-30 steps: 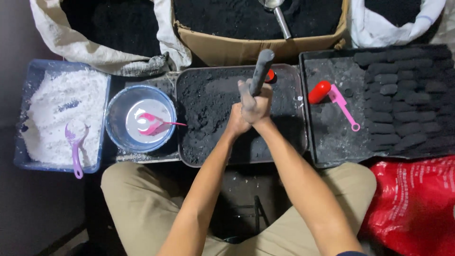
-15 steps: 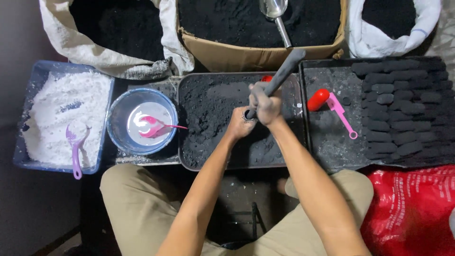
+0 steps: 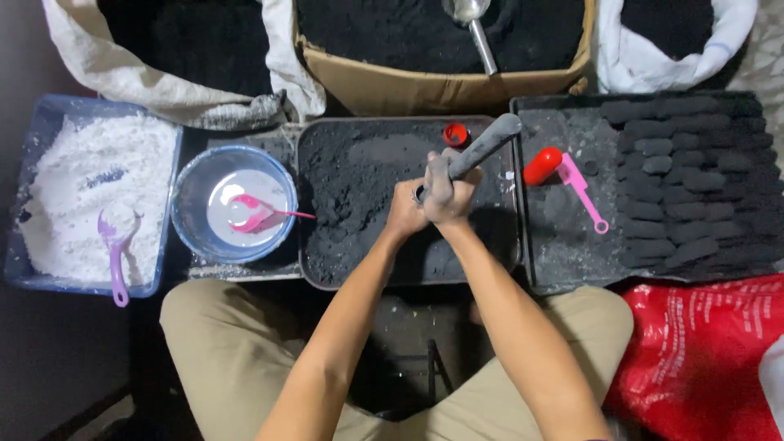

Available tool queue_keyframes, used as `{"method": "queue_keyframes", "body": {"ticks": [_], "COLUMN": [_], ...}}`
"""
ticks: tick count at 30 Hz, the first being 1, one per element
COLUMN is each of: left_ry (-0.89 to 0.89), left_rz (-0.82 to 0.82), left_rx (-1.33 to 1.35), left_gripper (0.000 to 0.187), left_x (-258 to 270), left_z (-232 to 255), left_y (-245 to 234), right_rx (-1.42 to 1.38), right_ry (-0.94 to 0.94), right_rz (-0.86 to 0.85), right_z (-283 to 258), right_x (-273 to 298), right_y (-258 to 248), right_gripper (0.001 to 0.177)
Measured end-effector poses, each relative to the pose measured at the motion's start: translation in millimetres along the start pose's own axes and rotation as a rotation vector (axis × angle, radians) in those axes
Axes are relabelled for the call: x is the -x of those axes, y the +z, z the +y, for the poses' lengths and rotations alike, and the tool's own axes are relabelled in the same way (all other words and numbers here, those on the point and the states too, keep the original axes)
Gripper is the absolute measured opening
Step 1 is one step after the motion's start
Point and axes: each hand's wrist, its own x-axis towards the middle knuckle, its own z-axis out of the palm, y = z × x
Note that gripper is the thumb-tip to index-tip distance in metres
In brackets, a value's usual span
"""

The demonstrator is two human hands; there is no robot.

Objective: Manually molding charcoal powder into cylindrical briquettes using a pipe mold and a compression rod.

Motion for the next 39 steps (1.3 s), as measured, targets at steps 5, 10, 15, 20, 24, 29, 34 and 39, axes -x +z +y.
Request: {"method": "queue_keyframes", "body": {"ticks": [5,10,15,20,24,29,34,39], "left_ry": [0.034,0.032,0.031,0.049,-0.060,-0.051,-0.023,-0.080], "left_rz": [0.025,0.068,0.050,0.044,0.055,0.090,0.121,0.095], "left_rx": [0.015,0.063,-0.034,-0.073,-0.062,-0.040,-0.039,-0.064], "left_gripper": [0.033,0.035,0.026,0.014,0.007,0.007,0.007,0.006], "left_x": [0,5,9,6,8,6,-1,8], "left_z": [12,19,2,37,44,61,53,44], "left_y": [-2,-1,1,-2,0,-6,-4,-3], "right_rx": [0.080,0.131,-0.114,-0.209,-0.187,-0.199,-0.271,-0.233], "right_ry": [-0.068,-0.106,0.195,0.226,0.215,0.197,0.182,0.193], "right_rz": [0.134,0.185,-0.169,-0.117,0.132,0.141,0.188,0.193], "right_z": [-1,5,16,18,-5,-32,-32,-28], "right_x": [6,9,4,-1,0,-16,-22,-12], "right_y": [9,8,-2,-11,-3,2,0,-2], "right_gripper": [0.038,0.037,0.037,0.035,0.038,0.037,0.036,0.039]}}
